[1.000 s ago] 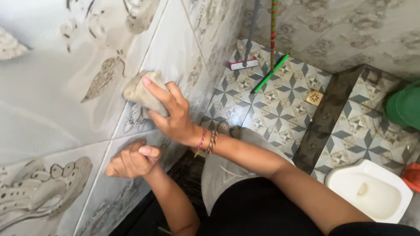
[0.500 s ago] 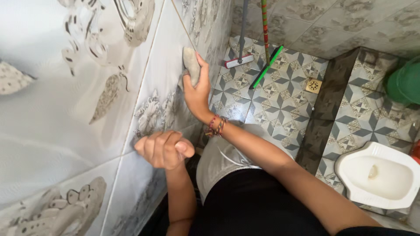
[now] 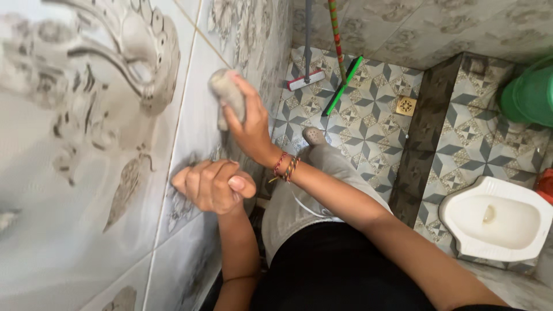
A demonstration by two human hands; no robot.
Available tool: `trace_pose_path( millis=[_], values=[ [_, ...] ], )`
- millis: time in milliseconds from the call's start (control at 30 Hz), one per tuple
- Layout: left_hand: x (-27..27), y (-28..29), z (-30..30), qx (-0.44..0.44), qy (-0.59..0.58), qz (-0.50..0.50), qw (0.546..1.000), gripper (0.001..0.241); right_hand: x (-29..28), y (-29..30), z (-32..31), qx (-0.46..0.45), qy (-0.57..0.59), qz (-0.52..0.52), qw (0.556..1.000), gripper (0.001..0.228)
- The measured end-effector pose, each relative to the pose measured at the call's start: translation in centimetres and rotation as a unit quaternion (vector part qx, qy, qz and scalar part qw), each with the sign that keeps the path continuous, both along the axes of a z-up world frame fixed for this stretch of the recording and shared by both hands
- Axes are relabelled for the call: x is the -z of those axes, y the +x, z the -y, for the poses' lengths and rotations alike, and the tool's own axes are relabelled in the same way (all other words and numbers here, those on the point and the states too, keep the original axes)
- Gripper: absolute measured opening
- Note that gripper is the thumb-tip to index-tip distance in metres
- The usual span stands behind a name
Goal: The person wipes decorated wall tiles using a cloth by hand, moving the cloth in circular and vertical motions across the tiled surface.
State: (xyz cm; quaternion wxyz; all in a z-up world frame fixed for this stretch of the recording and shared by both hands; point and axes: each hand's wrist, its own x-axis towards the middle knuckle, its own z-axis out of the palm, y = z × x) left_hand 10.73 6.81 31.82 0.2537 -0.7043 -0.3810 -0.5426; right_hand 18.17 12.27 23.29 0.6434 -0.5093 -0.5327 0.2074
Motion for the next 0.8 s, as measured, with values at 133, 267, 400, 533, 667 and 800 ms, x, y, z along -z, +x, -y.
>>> trace_pose_path(
  millis=[133, 267, 400, 533, 667, 800],
  values=[
    [-0.4, 0.7, -2.0, -0.018, 0.026, -0.008, 0.999, 0.033, 2.8, 2.1, -4.1, 0.029, -0.231, -0.166, 0.958, 0.054],
    [-1.0, 1.6, -4.2, -0.058, 0.054, -0.003, 0.997, 0.035, 0.9, 3.0, -6.3, 0.061, -0.116, -0.122, 0.984, 0.049],
    [-0.8, 2.4, -6.2, -0.091, 0.104, -0.008, 0.99, 0.035, -4.4, 2.7, -6.2, 0.014, -0.106, -0.187, 0.976, 0.051],
    [-0.8, 2.5, -7.0, -0.133, 0.084, -0.035, 0.987, 0.035, -7.7, 3.2, -5.9, -0.048, 0.044, -0.129, 0.99, 0.046],
    [-0.7, 2.9, -8.5, -0.165, 0.154, -0.064, 0.972, 0.036, -6.7, 4.7, -8.2, -0.025, 0.037, -0.074, 0.996, 0.054],
    [-0.3, 2.6, -9.6, -0.177, 0.201, -0.073, 0.961, 0.038, -4.0, 5.2, -9.6, -0.018, 0.04, -0.031, 0.999, 0.055]
  ],
)
